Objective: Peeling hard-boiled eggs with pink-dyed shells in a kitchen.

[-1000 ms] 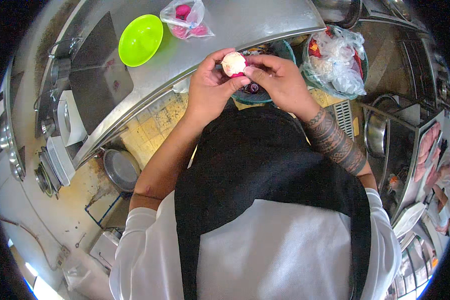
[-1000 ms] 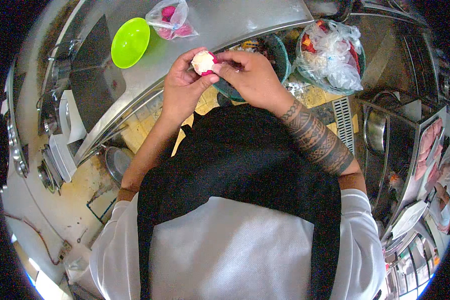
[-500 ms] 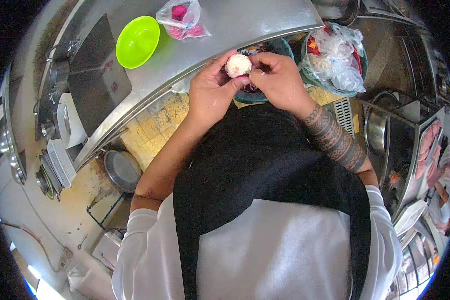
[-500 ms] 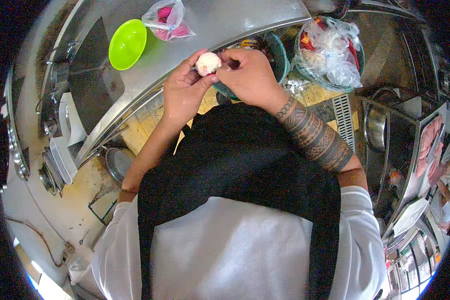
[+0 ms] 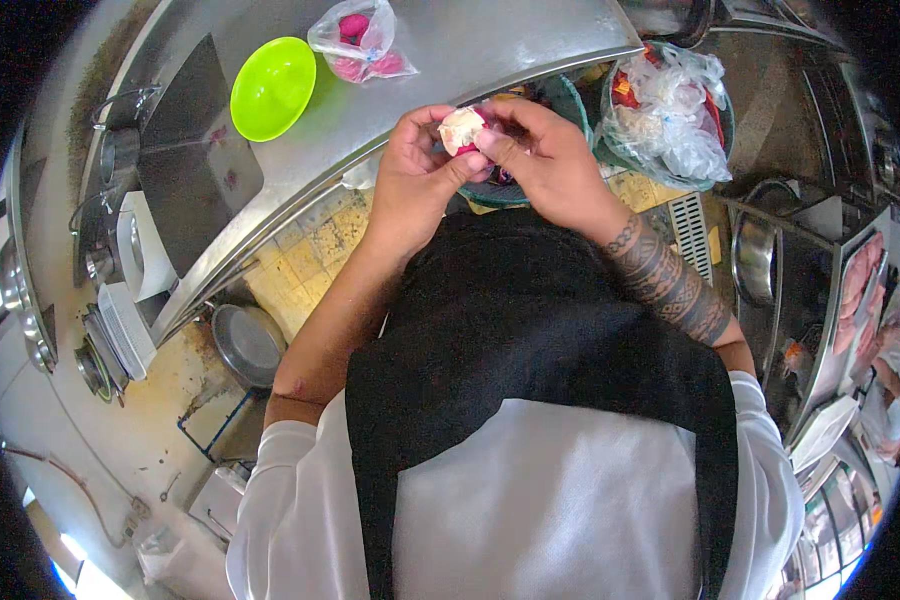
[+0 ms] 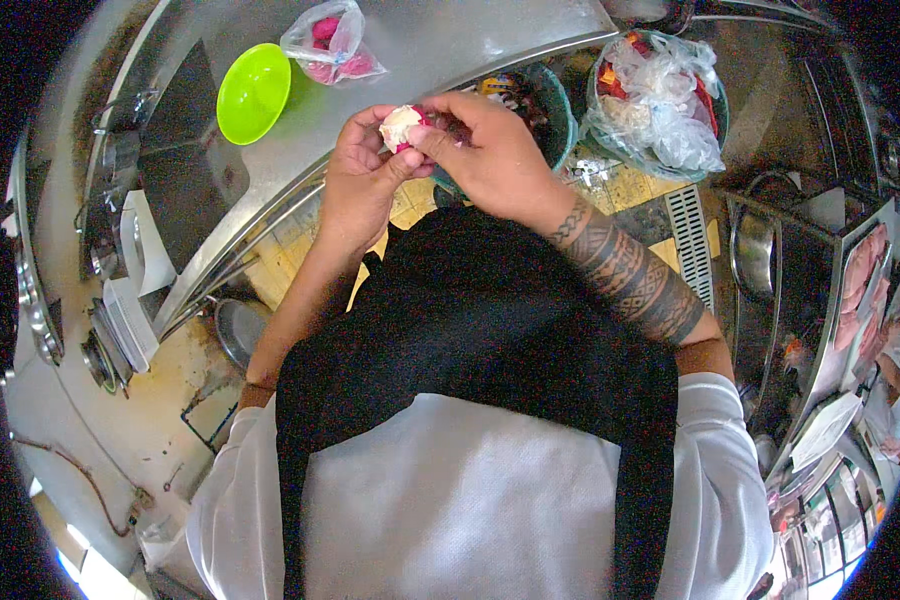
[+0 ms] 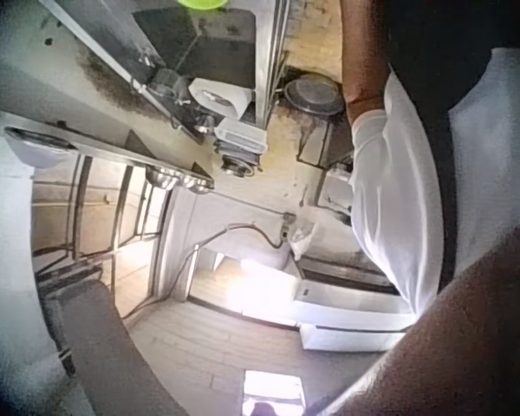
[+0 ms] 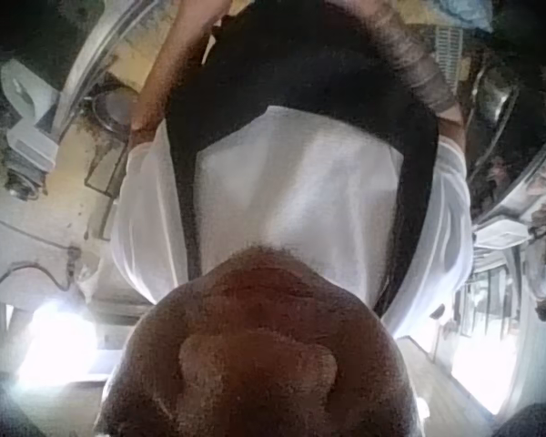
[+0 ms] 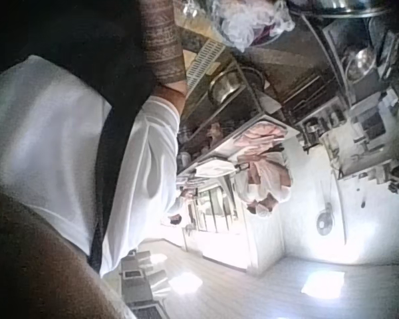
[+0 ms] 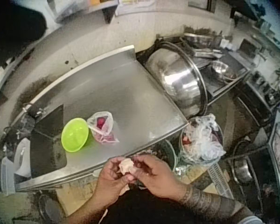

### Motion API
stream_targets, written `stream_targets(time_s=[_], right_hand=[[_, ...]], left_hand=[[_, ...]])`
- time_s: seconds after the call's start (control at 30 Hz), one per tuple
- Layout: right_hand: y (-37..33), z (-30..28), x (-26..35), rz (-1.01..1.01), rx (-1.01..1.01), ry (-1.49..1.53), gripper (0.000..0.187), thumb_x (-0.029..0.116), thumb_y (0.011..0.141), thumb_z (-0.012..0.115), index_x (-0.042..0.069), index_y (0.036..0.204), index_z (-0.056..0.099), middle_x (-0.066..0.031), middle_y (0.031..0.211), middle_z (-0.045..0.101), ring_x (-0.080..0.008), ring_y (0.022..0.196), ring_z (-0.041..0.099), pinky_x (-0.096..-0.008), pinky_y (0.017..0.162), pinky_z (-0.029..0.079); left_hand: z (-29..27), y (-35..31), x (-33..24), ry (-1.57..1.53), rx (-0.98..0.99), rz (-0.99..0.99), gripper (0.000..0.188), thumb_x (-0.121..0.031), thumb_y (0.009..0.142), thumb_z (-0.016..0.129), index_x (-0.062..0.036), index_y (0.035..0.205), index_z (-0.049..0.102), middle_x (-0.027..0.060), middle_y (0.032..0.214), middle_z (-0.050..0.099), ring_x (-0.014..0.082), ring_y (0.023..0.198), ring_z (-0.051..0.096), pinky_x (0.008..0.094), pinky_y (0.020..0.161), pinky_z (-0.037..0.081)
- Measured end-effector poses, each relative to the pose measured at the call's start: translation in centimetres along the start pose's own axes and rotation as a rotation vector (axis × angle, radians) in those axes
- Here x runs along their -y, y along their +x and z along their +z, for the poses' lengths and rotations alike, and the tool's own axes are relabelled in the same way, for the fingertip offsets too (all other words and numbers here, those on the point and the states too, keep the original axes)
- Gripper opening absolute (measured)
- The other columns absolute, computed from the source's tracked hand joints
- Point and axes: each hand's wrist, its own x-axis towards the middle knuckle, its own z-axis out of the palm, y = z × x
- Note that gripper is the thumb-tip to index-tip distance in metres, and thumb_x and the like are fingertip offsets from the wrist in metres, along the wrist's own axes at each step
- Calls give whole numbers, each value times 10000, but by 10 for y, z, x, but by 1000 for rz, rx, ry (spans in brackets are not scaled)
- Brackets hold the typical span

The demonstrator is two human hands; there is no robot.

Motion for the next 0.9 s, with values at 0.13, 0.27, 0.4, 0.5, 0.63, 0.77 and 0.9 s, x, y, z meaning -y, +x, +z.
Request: stream_targets(time_s=[0.13, 0.27, 0.4, 0.5, 0.63, 0.77, 0.9], right_hand=[[0, 2, -8, -253, -109, -259, 246, 140, 972, 629, -8, 1164, 670, -176, 977, 690, -314, 896, 682, -389, 808, 536], [-1, 2, -3, -310, -126, -323, 233, 57, 940, 577, -2, 1144, 673, -199, 956, 672, -392, 878, 658, -434, 788, 527], [-2, 2, -9, -331, -147, -277, 257, 38, 915, 574, -1, 1148, 674, -189, 932, 667, -375, 867, 662, -430, 782, 528], [-3, 3, -10, -319, -116, -257, 258, 82, 926, 621, -1, 1166, 671, -186, 929, 666, -358, 859, 666, -417, 786, 533], [-3, 5, 2, -247, -58, -246, 284, 136, 934, 669, -6, 1180, 666, -191, 968, 682, -346, 871, 674, -406, 795, 539], [-3, 4, 0, -290, -34, -274, 303, 174, 940, 687, -12, 1178, 663, -204, 1006, 696, -363, 888, 682, -411, 788, 545], [-4, 7, -2, -358, -93, -327, 262, 146, 949, 649, -16, 1153, 676, -212, 971, 702, -379, 876, 689, -415, 771, 551]], left_hand=[[6, -2, -3, 1, -10, -39, 495, -15, 912, 743, -18, 1304, 441, 140, 1206, 623, 218, 1052, 669, 358, 849, 632], [6, -4, -3, -51, 15, -56, 497, -34, 917, 745, -10, 1307, 436, 143, 1211, 614, 226, 1060, 667, 365, 857, 633], [7, -6, -4, -112, 10, -16, 528, -30, 914, 749, -15, 1337, 434, 129, 1203, 615, 215, 1070, 654, 354, 857, 626], [5, -6, -2, -53, -7, 35, 533, -18, 904, 756, -15, 1343, 455, 114, 1188, 621, 196, 1062, 645, 339, 842, 619], [1, -8, -4, -31, -22, 3, 523, -15, 890, 771, -10, 1327, 485, 103, 1187, 621, 182, 1034, 646, 330, 821, 616], [1, -10, -7, 7, 13, 24, 499, -18, 882, 784, 9, 1301, 515, 107, 1174, 631, 178, 1000, 660, 322, 812, 621], [4, -12, -12, 69, -4, 0, 485, -18, 879, 787, 26, 1285, 525, 114, 1159, 644, 175, 981, 669, 317, 807, 625]])
